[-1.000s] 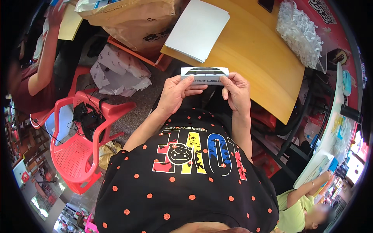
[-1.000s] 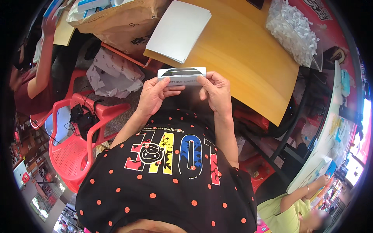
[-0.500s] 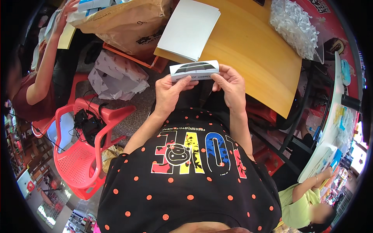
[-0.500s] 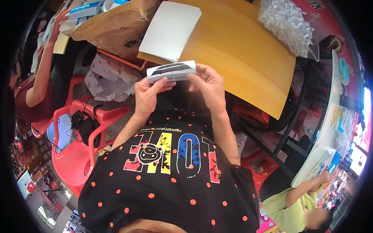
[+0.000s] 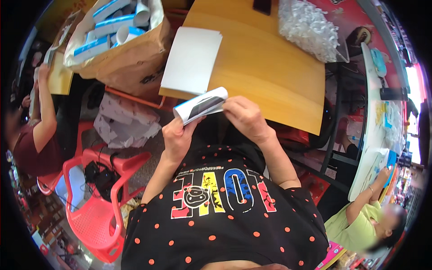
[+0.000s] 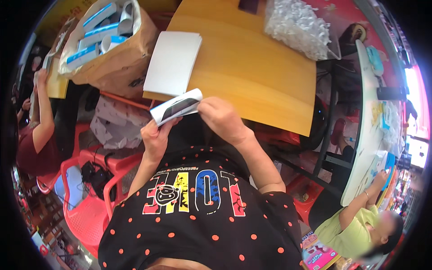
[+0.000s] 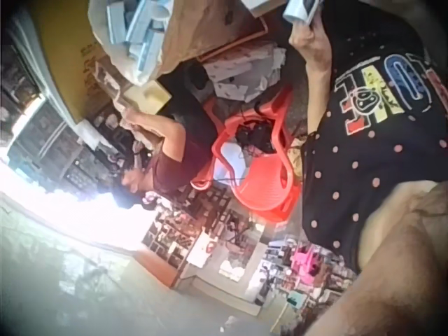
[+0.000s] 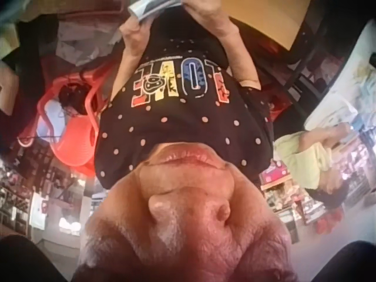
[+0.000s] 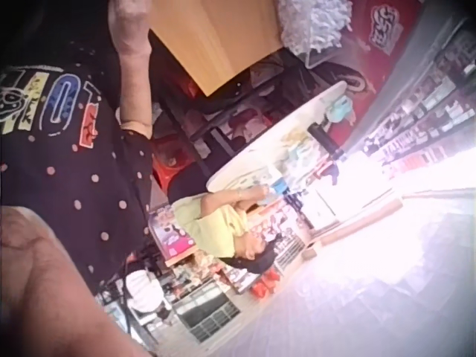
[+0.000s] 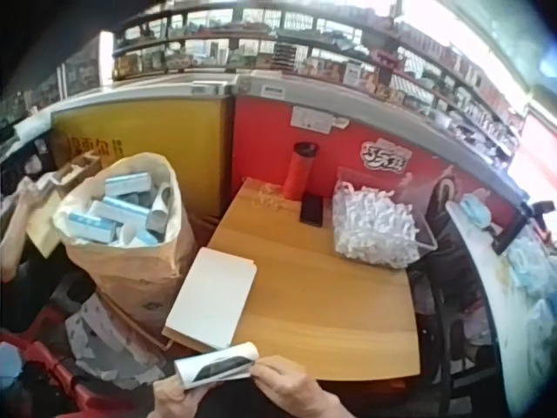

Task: The recorder folds paper or cardboard inserts for packaging, specifically for 'WINDPROOF UMBRELLA' products.

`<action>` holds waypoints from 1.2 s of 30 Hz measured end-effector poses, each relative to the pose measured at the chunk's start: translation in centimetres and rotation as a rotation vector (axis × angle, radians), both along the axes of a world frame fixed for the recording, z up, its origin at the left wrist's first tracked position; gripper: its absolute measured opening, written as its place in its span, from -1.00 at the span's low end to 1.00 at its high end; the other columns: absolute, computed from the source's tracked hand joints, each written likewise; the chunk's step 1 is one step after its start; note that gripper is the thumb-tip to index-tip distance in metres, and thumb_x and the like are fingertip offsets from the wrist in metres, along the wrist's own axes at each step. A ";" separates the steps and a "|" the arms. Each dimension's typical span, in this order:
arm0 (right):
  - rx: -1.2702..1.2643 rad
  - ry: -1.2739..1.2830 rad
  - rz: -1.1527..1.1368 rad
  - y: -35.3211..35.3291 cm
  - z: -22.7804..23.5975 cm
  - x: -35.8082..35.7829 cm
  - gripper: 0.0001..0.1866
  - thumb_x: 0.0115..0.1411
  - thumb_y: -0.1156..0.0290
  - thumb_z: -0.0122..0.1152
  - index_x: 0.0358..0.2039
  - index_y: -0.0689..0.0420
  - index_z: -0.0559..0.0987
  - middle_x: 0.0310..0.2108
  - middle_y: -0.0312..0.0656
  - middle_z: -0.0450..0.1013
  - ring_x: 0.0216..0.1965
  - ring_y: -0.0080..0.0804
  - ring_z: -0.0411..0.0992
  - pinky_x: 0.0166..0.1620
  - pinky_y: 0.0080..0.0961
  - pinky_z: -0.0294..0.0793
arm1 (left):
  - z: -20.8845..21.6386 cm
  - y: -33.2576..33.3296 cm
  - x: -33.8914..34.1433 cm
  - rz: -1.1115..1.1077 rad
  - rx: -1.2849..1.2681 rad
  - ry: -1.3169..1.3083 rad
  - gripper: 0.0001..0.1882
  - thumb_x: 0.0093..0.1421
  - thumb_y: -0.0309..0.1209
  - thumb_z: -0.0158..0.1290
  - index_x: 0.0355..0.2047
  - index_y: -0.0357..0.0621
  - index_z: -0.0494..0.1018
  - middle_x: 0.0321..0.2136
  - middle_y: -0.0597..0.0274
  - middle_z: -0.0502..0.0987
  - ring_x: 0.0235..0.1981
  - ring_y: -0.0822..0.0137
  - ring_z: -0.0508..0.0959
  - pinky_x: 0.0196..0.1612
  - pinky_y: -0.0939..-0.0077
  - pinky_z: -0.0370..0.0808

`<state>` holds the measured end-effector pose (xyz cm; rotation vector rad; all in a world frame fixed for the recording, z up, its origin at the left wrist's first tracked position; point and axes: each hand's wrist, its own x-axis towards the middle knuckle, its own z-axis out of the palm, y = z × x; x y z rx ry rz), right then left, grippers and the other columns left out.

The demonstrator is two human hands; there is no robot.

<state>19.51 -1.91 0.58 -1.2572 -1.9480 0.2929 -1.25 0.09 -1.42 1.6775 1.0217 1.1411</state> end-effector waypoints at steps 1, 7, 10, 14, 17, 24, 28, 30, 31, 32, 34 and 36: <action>0.008 -0.018 0.020 0.2 0.2 0.1 -0.85 -0.04 0.62 0.21 -0.46 0.19 0.42 -0.45 -0.14 0.40 -0.39 -0.18 0.43 -0.32 -0.35 0.44 | 0.3 0.0 0.2 0.003 -0.012 -0.015 -0.75 0.09 -0.65 0.13 -0.18 -0.37 0.51 -0.37 0.09 0.63 -0.34 0.37 0.64 -0.27 0.54 0.56; -0.042 -0.131 0.103 0.7 0.7 1.3 -0.78 -0.06 0.60 0.24 -0.36 0.19 0.44 -0.36 -0.14 0.41 -0.30 -0.18 0.45 -0.24 -0.37 0.47 | 1.1 0.2 0.8 -0.039 -0.045 -0.054 -0.78 0.20 -0.66 0.01 -0.14 -0.47 0.47 -0.28 0.10 0.58 -0.28 0.31 0.60 -0.17 0.46 0.58; -0.023 -0.128 0.108 1.0 1.1 1.5 -0.80 -0.04 0.61 0.21 -0.37 0.19 0.41 -0.37 -0.13 0.38 -0.31 -0.18 0.42 -0.25 -0.35 0.44 | 1.5 0.5 1.3 -0.047 -0.030 -0.083 -0.78 0.20 -0.66 0.01 -0.14 -0.48 0.47 -0.26 0.08 0.57 -0.26 0.30 0.59 -0.15 0.44 0.58; 0.049 -0.085 0.104 1.5 1.8 1.4 -0.84 0.00 0.61 0.17 -0.41 0.20 0.37 -0.42 -0.12 0.33 -0.37 -0.18 0.38 -0.31 -0.34 0.41 | 1.6 0.8 1.8 -0.040 -0.021 -0.127 -0.78 0.20 -0.66 0.01 -0.14 -0.48 0.46 -0.24 0.07 0.56 -0.25 0.29 0.59 -0.13 0.41 0.60; 0.067 -0.083 0.094 1.5 2.0 1.4 -0.84 0.00 0.61 0.16 -0.41 0.20 0.37 -0.42 -0.11 0.33 -0.36 -0.17 0.38 -0.31 -0.33 0.41 | 1.7 0.8 1.9 -0.030 -0.009 -0.123 -0.78 0.20 -0.66 0.02 -0.14 -0.48 0.46 -0.24 0.07 0.56 -0.25 0.29 0.59 -0.13 0.41 0.60; -0.023 -0.100 0.052 1.1 1.3 1.4 -0.76 -0.07 0.65 0.25 -0.35 0.19 0.45 -0.32 -0.11 0.41 -0.32 -0.14 0.45 -0.27 -0.36 0.46 | 1.3 0.5 1.9 0.011 0.042 -0.075 -0.76 0.15 -0.65 0.07 -0.14 -0.43 0.48 -0.28 0.07 0.59 -0.28 0.31 0.61 -0.19 0.47 0.58; -0.024 -0.044 0.032 1.2 1.2 1.0 -0.75 -0.08 0.67 0.25 -0.36 0.19 0.44 -0.34 -0.10 0.40 -0.35 -0.12 0.43 -0.31 -0.35 0.46 | 0.8 0.7 1.9 0.066 0.110 -0.063 -0.73 0.08 -0.63 0.15 -0.16 -0.33 0.50 -0.37 0.06 0.62 -0.35 0.31 0.65 -0.31 0.53 0.55; -0.035 -0.014 0.013 1.2 1.1 0.9 -0.74 -0.09 0.68 0.24 -0.36 0.19 0.44 -0.37 -0.10 0.40 -0.39 -0.11 0.42 -0.33 -0.37 0.45 | 0.6 0.8 1.8 0.068 0.156 -0.030 -0.73 0.07 -0.62 0.17 -0.17 -0.32 0.51 -0.37 0.04 0.62 -0.36 0.27 0.65 -0.32 0.52 0.55; -0.051 -0.001 0.008 1.2 0.8 1.0 -0.76 -0.08 0.68 0.25 -0.37 0.19 0.45 -0.40 -0.13 0.40 -0.41 -0.18 0.42 -0.34 -0.41 0.44 | 0.6 0.9 1.6 0.067 0.191 0.004 -0.73 0.07 -0.61 0.17 -0.17 -0.32 0.51 -0.38 0.03 0.62 -0.37 0.25 0.65 -0.33 0.51 0.54; -0.066 0.011 0.002 1.2 0.3 1.2 -0.77 -0.07 0.68 0.25 -0.38 0.19 0.45 -0.43 -0.16 0.40 -0.43 -0.24 0.41 -0.36 -0.45 0.43 | 0.5 1.0 1.5 0.065 0.226 0.037 -0.73 0.06 -0.61 0.18 -0.18 -0.32 0.51 -0.38 0.02 0.61 -0.38 0.23 0.65 -0.34 0.51 0.54; -0.185 0.145 -0.025 1.2 0.4 1.4 -0.81 -0.03 0.66 0.25 -0.39 0.19 0.46 -0.48 -0.24 0.40 -0.46 -0.40 0.39 -0.39 -0.54 0.39 | 0.5 1.0 1.4 0.071 0.267 0.045 -0.73 0.05 -0.61 0.19 -0.19 -0.32 0.51 -0.39 0.01 0.61 -0.39 0.20 0.65 -0.36 0.50 0.54; -0.394 0.387 -0.080 0.9 1.3 1.8 -0.86 0.03 0.64 0.25 -0.40 0.19 0.48 -0.51 -0.35 0.39 -0.47 -0.59 0.36 -0.41 -0.65 0.34 | 0.5 1.1 1.3 0.075 0.294 0.049 -0.74 0.05 -0.60 0.20 -0.20 -0.32 0.51 -0.39 0.01 0.61 -0.40 0.19 0.64 -0.37 0.49 0.53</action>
